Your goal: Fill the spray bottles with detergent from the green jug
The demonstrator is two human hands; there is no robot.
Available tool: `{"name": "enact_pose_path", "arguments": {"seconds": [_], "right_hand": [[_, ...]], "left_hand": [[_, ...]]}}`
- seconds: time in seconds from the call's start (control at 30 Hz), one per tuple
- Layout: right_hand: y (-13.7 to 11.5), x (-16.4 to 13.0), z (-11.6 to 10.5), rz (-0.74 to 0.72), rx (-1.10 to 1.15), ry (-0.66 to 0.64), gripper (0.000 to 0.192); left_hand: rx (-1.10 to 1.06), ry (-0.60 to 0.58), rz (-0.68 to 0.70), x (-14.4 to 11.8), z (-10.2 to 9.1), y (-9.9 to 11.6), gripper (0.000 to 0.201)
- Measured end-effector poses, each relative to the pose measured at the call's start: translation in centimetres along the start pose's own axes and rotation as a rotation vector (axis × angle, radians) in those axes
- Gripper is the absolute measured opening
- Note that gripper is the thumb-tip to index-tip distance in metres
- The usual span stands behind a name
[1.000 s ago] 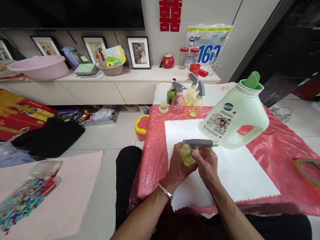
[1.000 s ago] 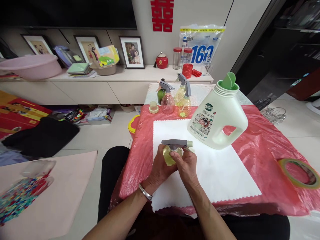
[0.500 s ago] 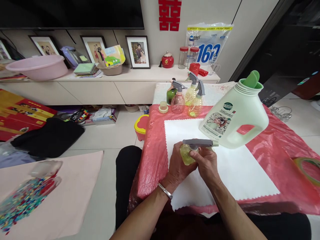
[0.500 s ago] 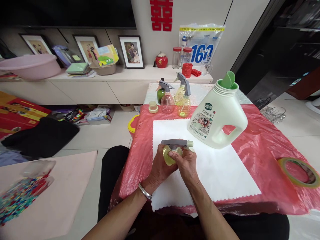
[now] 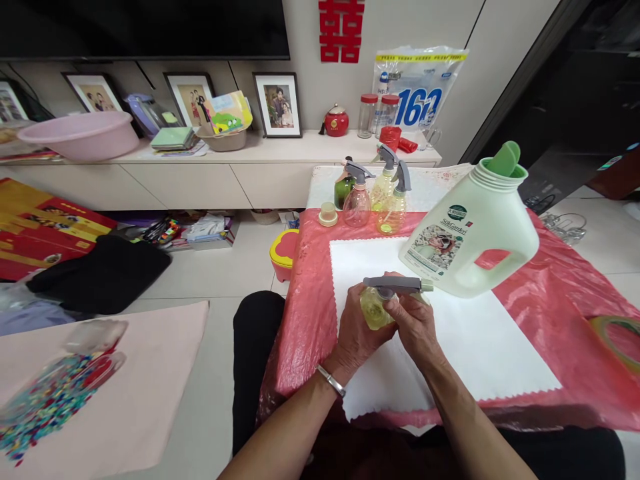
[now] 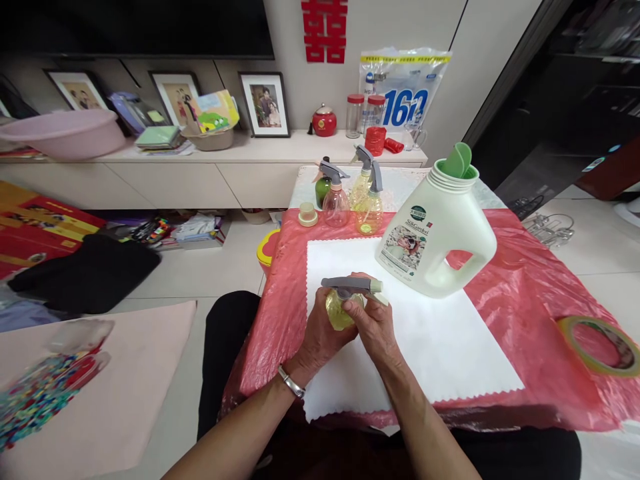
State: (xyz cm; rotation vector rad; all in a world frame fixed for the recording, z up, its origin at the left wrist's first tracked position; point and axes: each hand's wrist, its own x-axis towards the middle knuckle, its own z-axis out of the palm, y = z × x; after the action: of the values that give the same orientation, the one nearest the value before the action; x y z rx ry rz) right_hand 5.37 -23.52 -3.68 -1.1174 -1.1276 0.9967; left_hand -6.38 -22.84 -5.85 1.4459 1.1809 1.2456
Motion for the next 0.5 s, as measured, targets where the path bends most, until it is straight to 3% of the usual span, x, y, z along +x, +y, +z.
{"name": "enact_pose_path", "arguments": {"seconds": [0.1,0.33,0.5], "right_hand": [[0.3,-0.2,0.4,-0.003,0.031,0.021,0.057],[0.5,0.0,-1.2,0.069,0.092,-0.182,0.046],[0.1,0.4,-0.8,0.054,0.116,-0.140,0.047]], "left_hand": [[0.073,0.018,0.006,0.0,0.0,-0.3,0.075],[0.033,-0.023,0.006,-0.3,-0.1,-1.4,0.079],[-0.015,-0.029,0.029,-0.4,0.0,-1.4,0.082]]}}
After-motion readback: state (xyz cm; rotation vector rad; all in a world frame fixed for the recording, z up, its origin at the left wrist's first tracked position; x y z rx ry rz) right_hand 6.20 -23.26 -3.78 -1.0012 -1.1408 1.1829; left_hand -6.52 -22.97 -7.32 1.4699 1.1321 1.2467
